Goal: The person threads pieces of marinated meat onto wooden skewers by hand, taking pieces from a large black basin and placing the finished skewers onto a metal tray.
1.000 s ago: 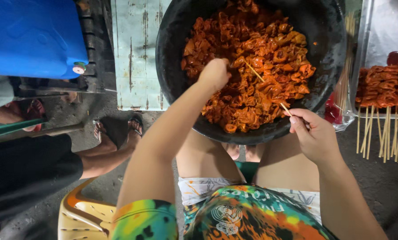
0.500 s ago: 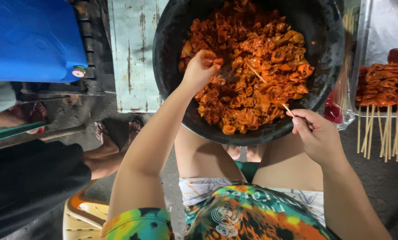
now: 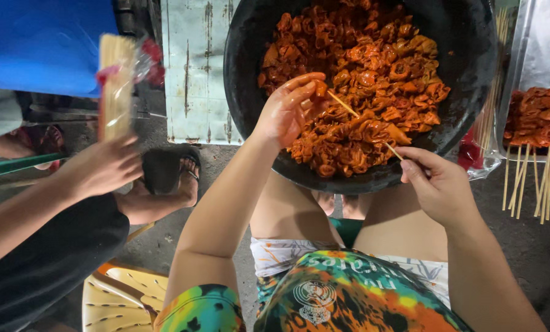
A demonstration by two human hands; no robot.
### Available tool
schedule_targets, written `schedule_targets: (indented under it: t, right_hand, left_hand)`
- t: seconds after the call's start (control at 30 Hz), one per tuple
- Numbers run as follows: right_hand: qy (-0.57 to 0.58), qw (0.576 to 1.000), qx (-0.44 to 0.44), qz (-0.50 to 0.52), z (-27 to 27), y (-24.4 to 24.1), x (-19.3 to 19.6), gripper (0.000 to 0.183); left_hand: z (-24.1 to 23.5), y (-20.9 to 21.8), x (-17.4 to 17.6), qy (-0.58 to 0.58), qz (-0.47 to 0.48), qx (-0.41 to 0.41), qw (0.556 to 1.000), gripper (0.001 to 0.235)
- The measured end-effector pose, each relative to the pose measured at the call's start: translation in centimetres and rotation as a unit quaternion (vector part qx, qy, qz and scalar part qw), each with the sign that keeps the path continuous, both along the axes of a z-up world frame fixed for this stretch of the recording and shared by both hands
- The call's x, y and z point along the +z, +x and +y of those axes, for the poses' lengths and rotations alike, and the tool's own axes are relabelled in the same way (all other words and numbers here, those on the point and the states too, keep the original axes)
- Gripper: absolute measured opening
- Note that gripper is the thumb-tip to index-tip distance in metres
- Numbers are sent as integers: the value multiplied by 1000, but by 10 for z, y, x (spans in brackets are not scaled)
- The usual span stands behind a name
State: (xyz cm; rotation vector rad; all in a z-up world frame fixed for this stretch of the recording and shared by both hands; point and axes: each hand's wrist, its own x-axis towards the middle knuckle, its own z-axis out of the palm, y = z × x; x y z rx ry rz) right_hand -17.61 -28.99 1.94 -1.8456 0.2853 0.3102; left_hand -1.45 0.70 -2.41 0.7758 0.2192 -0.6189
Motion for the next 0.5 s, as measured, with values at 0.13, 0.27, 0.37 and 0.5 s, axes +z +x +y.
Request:
schedule_targets:
  t: [0.13,0.27,0.37,0.5]
  right_hand:
    - [-9,1000,-3,29,-1,-5,2,30]
    - [-25,1000,1,15,-3,-9,3,29]
    - [-21,1000,7,5,-4,-12,3,29]
    - [-6,1000,1,1,-1,-13,5,29]
  left_hand:
    - [-5,-3,1,0,-22,7,1000,31]
    - [-11,-8,2,35,-47,33,998,30]
    - [-16,-12,4,36,-63,54,996,26]
    - [-27,-18,7,104,-168,53,979,19]
